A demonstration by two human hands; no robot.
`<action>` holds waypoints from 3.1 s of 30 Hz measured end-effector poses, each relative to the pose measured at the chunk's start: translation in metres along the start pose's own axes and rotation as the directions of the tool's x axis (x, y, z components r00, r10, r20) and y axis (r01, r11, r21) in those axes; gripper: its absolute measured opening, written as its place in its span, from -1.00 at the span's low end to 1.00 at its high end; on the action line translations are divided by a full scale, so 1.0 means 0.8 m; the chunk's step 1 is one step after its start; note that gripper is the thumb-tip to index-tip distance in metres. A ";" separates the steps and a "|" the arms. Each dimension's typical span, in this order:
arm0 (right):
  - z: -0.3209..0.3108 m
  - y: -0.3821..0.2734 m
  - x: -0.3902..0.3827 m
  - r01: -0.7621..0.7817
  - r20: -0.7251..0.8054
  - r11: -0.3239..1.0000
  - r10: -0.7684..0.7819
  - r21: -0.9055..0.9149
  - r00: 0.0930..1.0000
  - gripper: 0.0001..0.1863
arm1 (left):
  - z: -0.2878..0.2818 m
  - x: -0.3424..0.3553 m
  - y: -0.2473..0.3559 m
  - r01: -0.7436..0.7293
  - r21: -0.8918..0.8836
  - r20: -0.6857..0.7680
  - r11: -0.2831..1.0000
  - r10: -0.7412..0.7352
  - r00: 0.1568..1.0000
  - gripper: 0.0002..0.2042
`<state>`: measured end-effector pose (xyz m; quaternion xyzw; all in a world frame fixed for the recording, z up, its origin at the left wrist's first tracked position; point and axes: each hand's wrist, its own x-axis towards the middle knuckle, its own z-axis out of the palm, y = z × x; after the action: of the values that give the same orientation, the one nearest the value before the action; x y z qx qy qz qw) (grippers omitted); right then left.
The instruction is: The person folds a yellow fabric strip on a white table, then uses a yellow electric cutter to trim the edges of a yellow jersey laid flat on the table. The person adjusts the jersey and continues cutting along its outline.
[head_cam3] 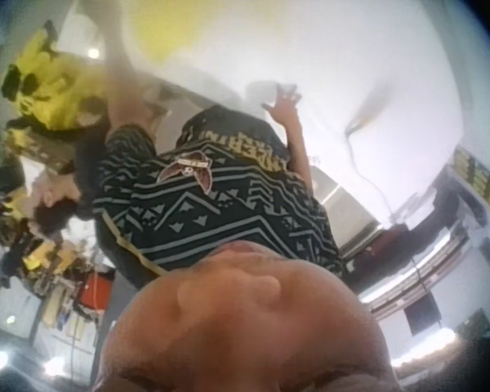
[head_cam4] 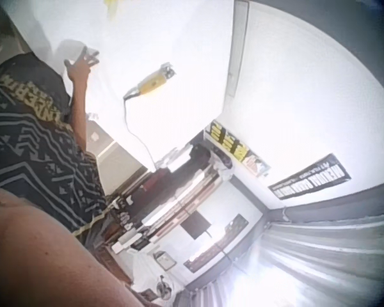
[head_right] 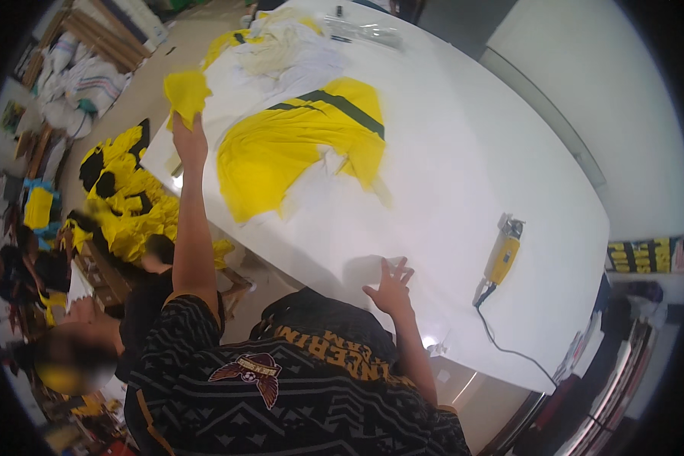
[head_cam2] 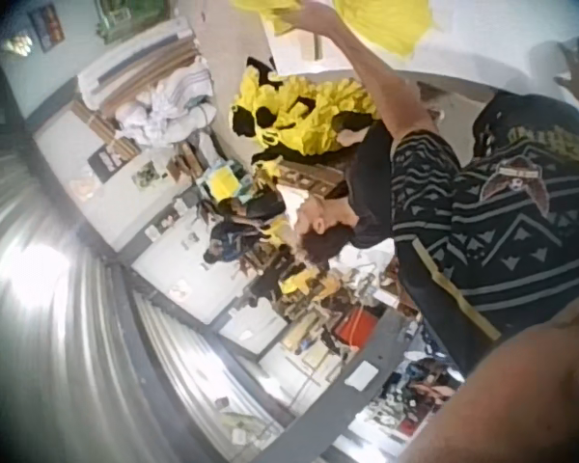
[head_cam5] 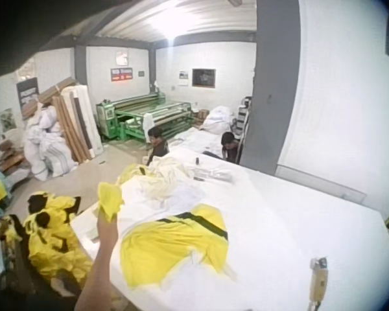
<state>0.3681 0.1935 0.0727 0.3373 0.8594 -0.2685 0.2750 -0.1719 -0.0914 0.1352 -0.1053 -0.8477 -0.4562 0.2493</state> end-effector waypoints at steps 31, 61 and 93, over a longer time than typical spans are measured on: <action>-0.028 0.166 0.032 -0.045 -0.778 0.999 0.021 -0.010 0.628 -0.42 | -0.023 -0.305 0.258 0.408 -0.335 0.828 0.849 0.059 0.557 -0.77; -0.451 0.272 -0.339 0.014 -0.862 0.998 -0.045 -0.060 -0.505 -0.53 | 0.155 0.150 0.636 0.278 -0.880 0.425 0.385 0.376 0.823 -0.65; -0.065 0.433 -0.003 -0.069 -0.517 0.647 0.664 0.760 0.540 0.01 | 0.297 -0.330 0.221 -0.640 0.317 0.925 0.700 -0.079 0.372 -0.35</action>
<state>0.6066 0.4438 0.0152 0.6773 0.6346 -0.3141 -0.1994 0.0473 0.2169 0.0168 -0.3936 -0.9075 0.0455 -0.1395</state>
